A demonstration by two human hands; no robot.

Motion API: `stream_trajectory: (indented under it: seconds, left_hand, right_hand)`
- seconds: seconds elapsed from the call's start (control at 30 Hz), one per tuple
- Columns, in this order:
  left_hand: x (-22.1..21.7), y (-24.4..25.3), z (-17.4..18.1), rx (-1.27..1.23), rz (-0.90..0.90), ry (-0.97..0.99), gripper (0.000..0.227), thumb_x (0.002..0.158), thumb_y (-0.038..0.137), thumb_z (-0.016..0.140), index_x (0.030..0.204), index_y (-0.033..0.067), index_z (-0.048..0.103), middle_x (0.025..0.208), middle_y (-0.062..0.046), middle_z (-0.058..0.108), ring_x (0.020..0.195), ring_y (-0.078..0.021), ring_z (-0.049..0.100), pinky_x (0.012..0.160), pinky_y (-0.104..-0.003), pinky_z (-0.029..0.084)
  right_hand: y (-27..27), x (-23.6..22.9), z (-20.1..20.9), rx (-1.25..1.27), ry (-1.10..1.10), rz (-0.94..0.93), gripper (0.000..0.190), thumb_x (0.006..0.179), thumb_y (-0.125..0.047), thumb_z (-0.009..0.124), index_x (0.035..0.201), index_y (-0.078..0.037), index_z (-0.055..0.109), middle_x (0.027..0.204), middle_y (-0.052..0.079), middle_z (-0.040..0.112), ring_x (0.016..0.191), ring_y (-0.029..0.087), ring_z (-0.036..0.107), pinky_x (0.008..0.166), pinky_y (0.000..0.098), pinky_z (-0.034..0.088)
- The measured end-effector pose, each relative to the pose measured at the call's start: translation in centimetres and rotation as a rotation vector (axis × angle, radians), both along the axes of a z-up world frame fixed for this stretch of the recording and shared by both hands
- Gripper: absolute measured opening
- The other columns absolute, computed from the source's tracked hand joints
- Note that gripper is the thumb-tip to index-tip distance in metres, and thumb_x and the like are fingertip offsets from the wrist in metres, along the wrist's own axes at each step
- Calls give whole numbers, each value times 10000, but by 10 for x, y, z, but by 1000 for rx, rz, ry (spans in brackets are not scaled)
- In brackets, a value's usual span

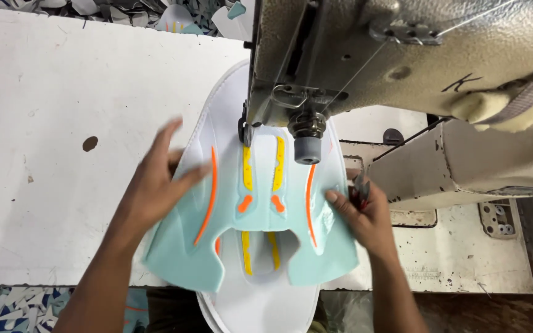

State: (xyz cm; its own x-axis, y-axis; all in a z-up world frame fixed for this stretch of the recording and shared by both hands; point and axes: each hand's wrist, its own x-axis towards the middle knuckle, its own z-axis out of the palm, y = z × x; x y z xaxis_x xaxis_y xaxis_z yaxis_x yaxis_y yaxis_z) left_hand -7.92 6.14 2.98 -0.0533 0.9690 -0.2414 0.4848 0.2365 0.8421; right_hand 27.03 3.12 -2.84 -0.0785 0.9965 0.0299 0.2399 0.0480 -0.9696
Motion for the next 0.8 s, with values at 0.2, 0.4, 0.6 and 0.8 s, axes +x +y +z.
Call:
stream_trajectory:
  seconds: [0.2,0.4,0.6,0.8]
  left_hand:
    - [-11,-27,-21,101,-80,-304,779,757,271,828,1426,30,510,1140,-108,753,1030,-188,739,871,-342,617]
    - [-10,-13,-14,159,-46,-332,751,742,244,840,1399,30,544,1035,-129,774,911,-173,767,799,-328,648]
    - [-7,-2,-11,194,5,-365,740,756,222,841,1401,19,539,1020,-137,769,876,-168,760,768,-324,647]
    - [-8,14,-8,222,45,-310,656,802,168,807,1388,28,548,988,-107,765,838,-152,741,726,-312,623]
  right_hand:
    - [-13,-23,1,10,137,-90,365,942,-138,728,1254,30,642,943,59,753,806,84,687,706,243,566]
    - [-9,-31,13,49,106,-114,397,949,-205,716,1258,34,646,924,79,762,755,94,705,669,240,589]
    - [15,-35,23,52,146,-118,412,952,-215,715,1268,39,641,950,75,765,772,87,708,676,237,584]
    - [40,-29,21,50,66,-106,443,967,-255,708,1289,46,660,931,61,749,741,78,660,659,239,543]
